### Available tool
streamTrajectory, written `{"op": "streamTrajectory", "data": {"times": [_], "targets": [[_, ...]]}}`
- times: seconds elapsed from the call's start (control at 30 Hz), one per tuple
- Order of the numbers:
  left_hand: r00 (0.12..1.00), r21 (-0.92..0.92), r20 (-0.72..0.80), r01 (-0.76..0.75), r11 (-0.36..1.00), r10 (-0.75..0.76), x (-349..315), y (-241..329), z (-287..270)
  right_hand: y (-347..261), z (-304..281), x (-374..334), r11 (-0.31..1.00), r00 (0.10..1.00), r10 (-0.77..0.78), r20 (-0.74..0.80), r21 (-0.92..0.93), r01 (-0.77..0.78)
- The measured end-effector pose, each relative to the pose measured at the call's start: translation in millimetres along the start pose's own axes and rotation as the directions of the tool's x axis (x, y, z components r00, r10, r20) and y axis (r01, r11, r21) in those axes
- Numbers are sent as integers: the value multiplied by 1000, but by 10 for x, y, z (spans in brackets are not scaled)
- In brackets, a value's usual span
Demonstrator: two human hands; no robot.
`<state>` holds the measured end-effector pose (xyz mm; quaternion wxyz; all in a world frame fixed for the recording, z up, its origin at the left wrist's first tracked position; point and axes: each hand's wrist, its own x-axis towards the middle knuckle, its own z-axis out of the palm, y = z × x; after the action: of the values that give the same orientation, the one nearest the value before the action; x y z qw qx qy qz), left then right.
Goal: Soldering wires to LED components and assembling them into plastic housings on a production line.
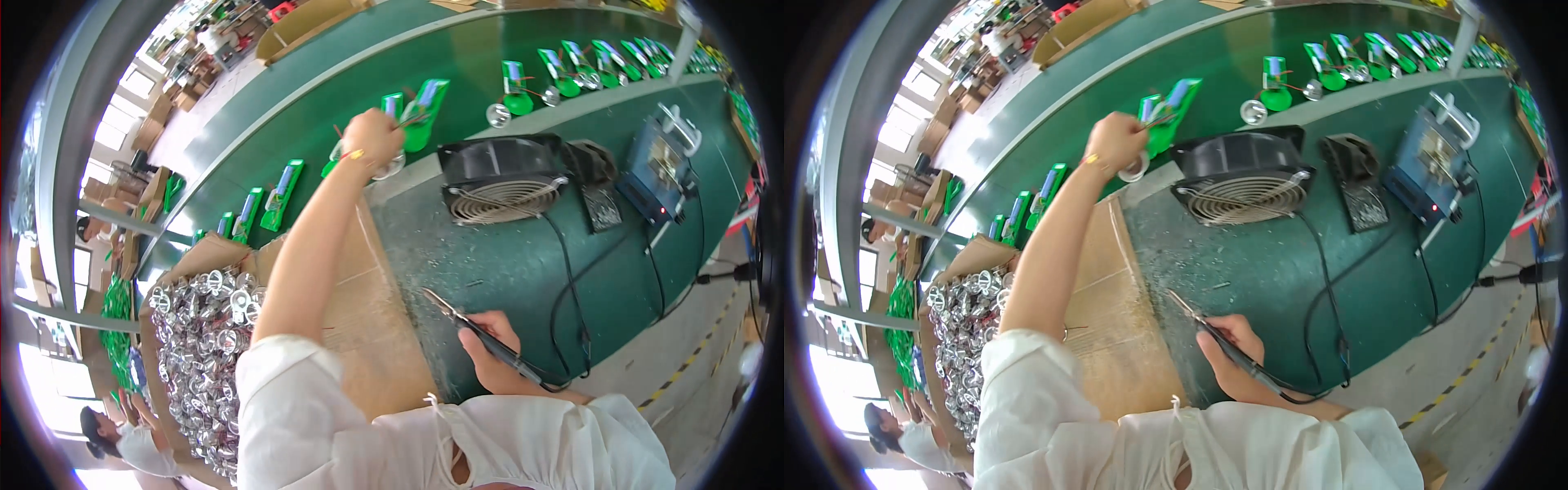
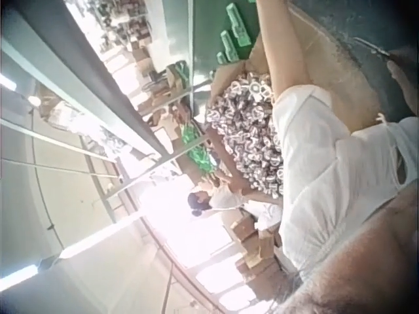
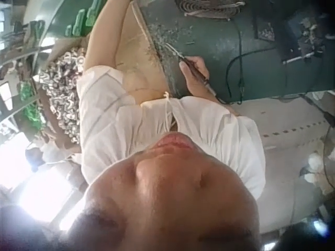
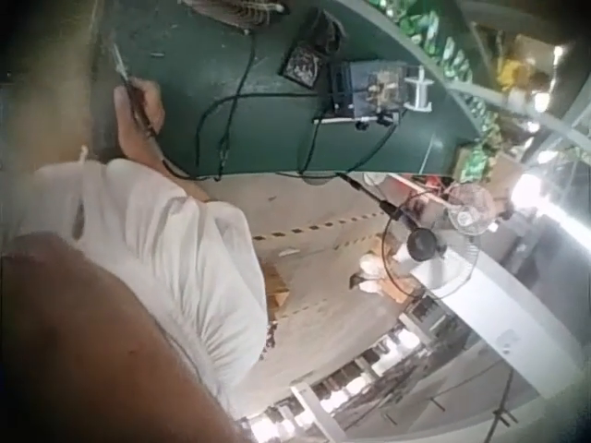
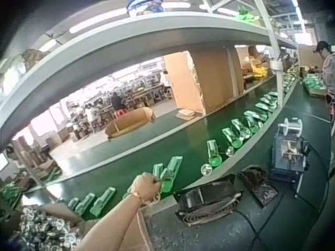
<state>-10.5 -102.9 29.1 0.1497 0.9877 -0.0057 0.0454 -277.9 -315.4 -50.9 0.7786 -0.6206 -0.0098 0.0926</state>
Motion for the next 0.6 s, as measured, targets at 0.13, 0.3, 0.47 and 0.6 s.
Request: {"op": "streamTrajectory", "data": {"times": [0.13, 0.3, 0.47, 0.6], "targets": [[992, -171, -128, 0, 985, -22, 291, 23, 315, 74, 1, 11, 999, 1000, 25, -1, -36, -25], [811, -38, -585, -52, 998, 20, 203, -562, 203, 79, 6, -8, 998, 997, -46, -66, -35, 43], [997, -120, -33, -75, 990, 71, -303, -1286, 284, 55, -17, -24, 997, 999, -31, 18, -73, 32], [990, -27, -127, 58, 998, -61, -963, -910, 205, 54, -39, -52, 991, 999, -32, -26, -131, 28]]}}
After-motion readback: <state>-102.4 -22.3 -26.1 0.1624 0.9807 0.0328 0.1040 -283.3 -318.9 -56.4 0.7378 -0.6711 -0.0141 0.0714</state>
